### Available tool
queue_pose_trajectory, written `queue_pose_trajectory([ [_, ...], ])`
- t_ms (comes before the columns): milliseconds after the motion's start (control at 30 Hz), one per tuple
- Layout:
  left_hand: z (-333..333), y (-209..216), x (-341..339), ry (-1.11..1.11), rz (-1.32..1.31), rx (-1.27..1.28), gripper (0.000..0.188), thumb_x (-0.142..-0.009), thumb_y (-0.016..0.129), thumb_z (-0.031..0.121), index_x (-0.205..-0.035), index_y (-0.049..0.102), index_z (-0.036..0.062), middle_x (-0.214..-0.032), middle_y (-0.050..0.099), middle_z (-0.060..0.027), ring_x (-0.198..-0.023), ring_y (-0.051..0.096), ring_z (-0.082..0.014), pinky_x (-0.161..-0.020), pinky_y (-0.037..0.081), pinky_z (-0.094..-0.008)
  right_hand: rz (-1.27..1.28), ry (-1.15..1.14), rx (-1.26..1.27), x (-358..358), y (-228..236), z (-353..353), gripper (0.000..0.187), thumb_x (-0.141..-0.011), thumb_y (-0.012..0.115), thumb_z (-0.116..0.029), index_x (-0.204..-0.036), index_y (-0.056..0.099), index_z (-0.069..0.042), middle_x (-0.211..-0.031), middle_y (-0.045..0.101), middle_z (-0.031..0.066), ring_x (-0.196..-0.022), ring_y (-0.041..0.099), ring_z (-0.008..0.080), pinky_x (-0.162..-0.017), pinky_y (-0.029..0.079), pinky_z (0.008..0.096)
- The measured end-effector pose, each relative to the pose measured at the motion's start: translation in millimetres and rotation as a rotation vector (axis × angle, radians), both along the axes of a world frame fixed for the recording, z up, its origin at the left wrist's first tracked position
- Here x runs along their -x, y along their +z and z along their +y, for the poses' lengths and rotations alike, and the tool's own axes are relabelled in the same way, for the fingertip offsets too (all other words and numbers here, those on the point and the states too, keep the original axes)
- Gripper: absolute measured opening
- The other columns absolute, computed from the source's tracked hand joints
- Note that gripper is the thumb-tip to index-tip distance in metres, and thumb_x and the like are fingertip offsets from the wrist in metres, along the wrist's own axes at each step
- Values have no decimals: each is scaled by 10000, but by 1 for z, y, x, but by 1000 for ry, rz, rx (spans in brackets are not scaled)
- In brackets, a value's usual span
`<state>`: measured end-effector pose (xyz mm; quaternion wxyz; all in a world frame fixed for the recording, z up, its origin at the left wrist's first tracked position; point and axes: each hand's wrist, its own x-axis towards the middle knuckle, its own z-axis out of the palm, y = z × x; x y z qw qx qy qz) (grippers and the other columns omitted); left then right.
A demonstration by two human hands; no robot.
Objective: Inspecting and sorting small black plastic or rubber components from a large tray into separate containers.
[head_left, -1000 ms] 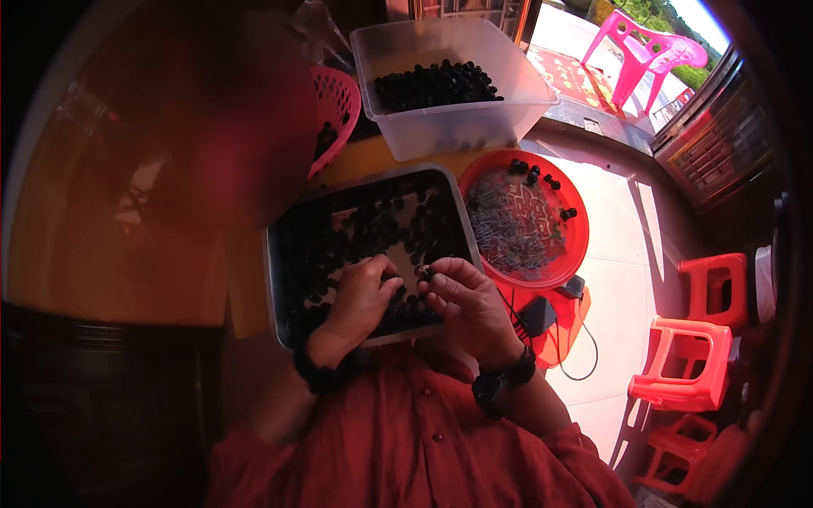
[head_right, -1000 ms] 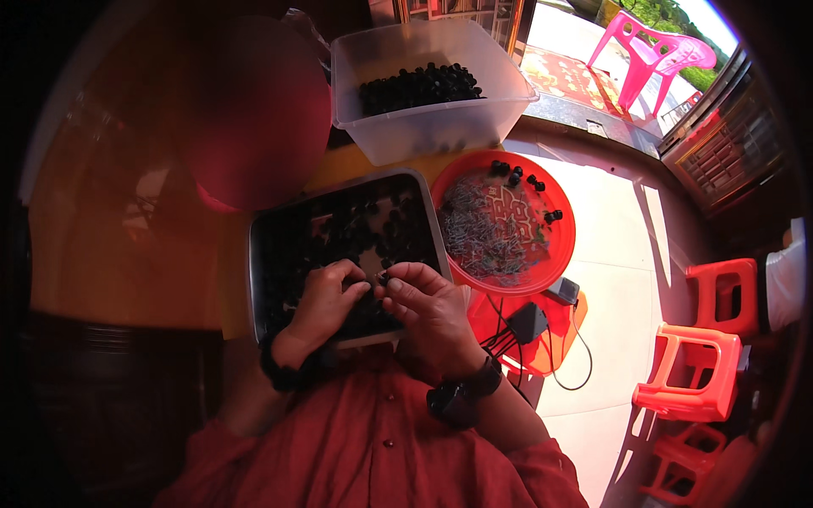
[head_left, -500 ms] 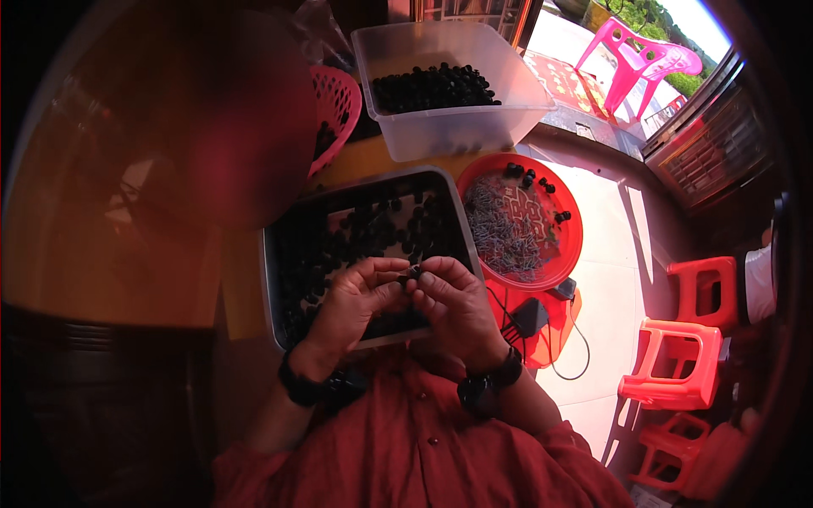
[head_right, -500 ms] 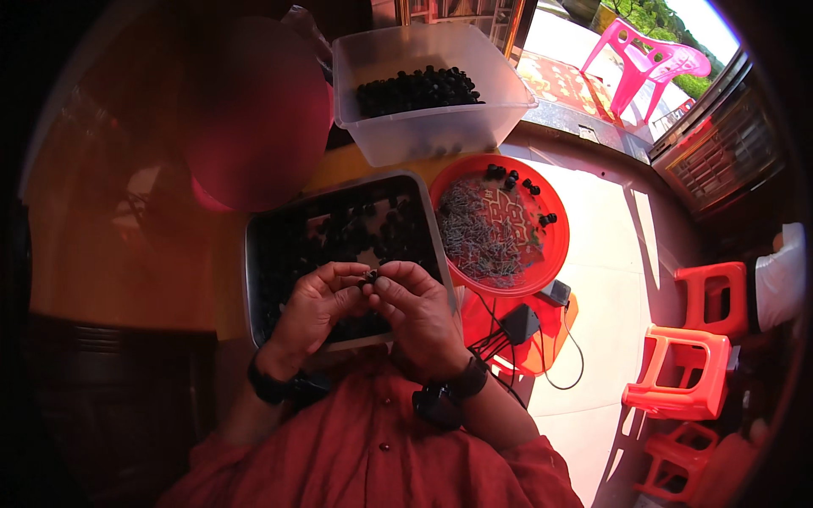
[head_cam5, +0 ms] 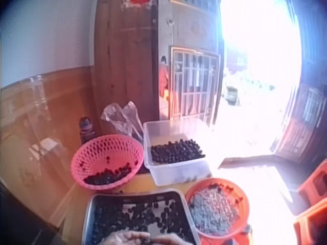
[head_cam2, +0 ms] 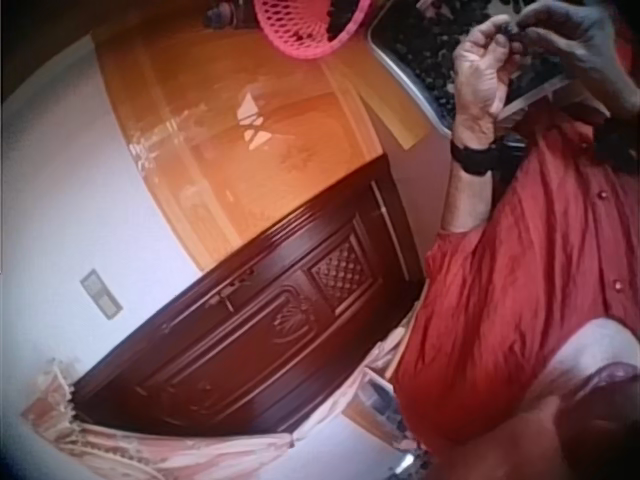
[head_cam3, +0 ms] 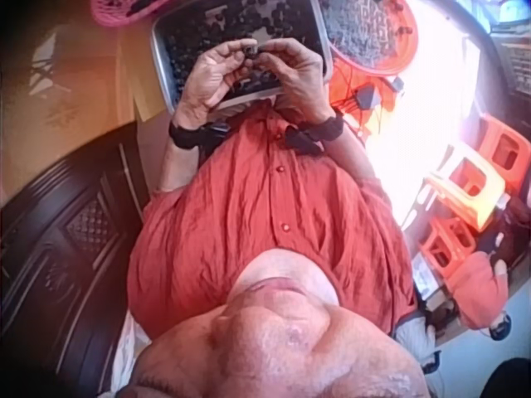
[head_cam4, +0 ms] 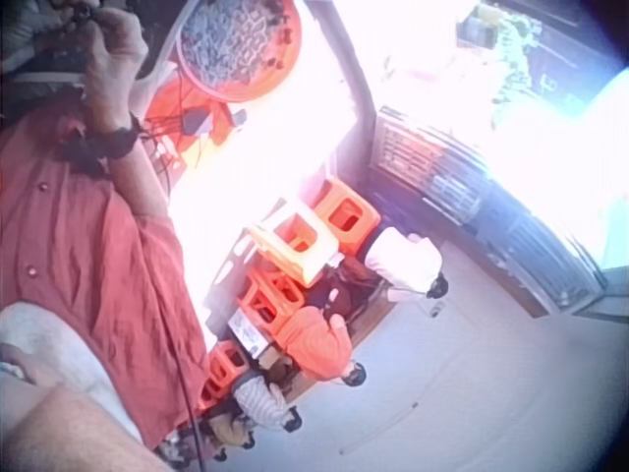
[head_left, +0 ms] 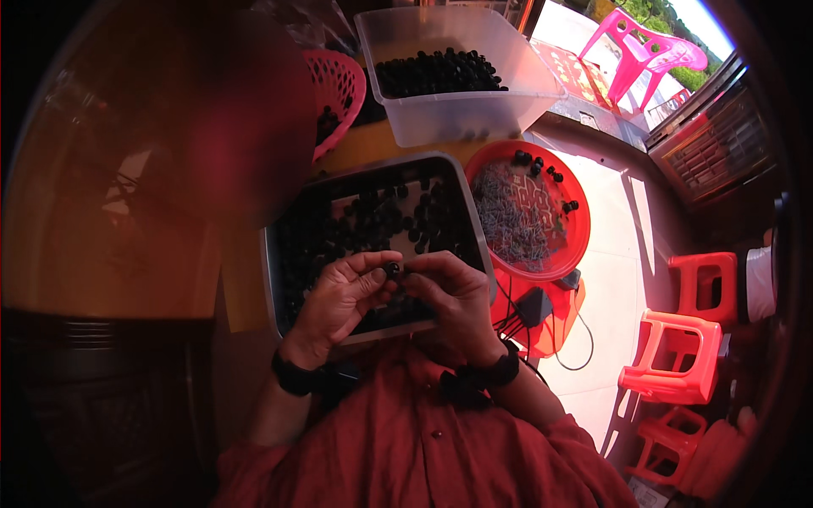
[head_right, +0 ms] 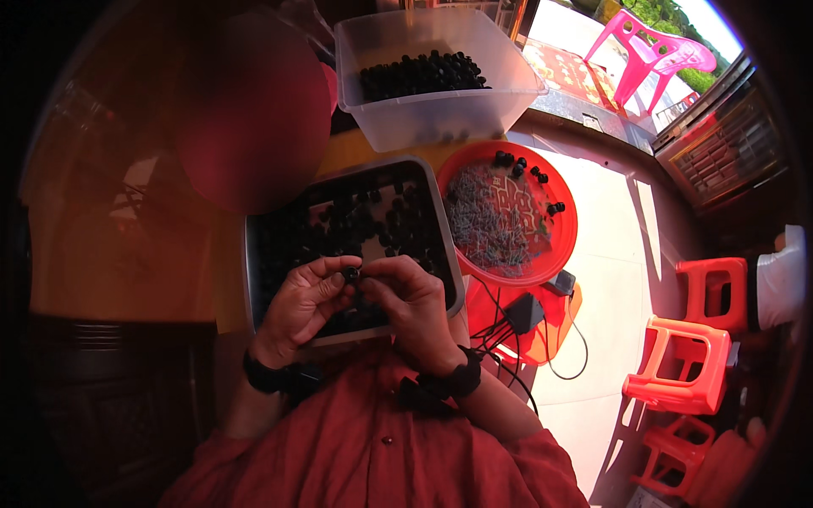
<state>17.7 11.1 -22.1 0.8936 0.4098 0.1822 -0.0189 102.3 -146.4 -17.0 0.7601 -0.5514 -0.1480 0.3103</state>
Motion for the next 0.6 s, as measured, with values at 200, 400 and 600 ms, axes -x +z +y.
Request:
queue_pose_trajectory([
  [200, -2, -2, 0, -7, 4, -57, 252, -922, 527, 68, -1165, 580, 25, -1018, 620, -27, -835, 606, -82, -755, 515, -213, -300, -41, 112, -1, -8, 0, 156, -768, 643, 26, -919, 632, -8, -825, 591, 53, -774, 590, 138, -685, 467, 258],
  [400, -5, 3, 0, -16, 11, -86, 257, -914, 536, 53, -1165, 581, 18, -1017, 618, -31, -831, 607, -83, -755, 514, -206, -483, -56, 173, -3, -4, -2, 156, -753, 652, 27, -904, 636, -6, -837, 588, 76, -766, 598, 164, -674, 471, 265],
  [600, -9, 3, -1, -16, 11, -145, 257, -907, 547, 47, -1158, 584, 10, -1017, 621, -37, -832, 606, -80, -753, 516, -206, -531, -56, 182, -3, -6, -4, 170, -750, 651, 32, -916, 642, -4, -847, 595, 85, -773, 611, 176, -679, 482, 267],
])
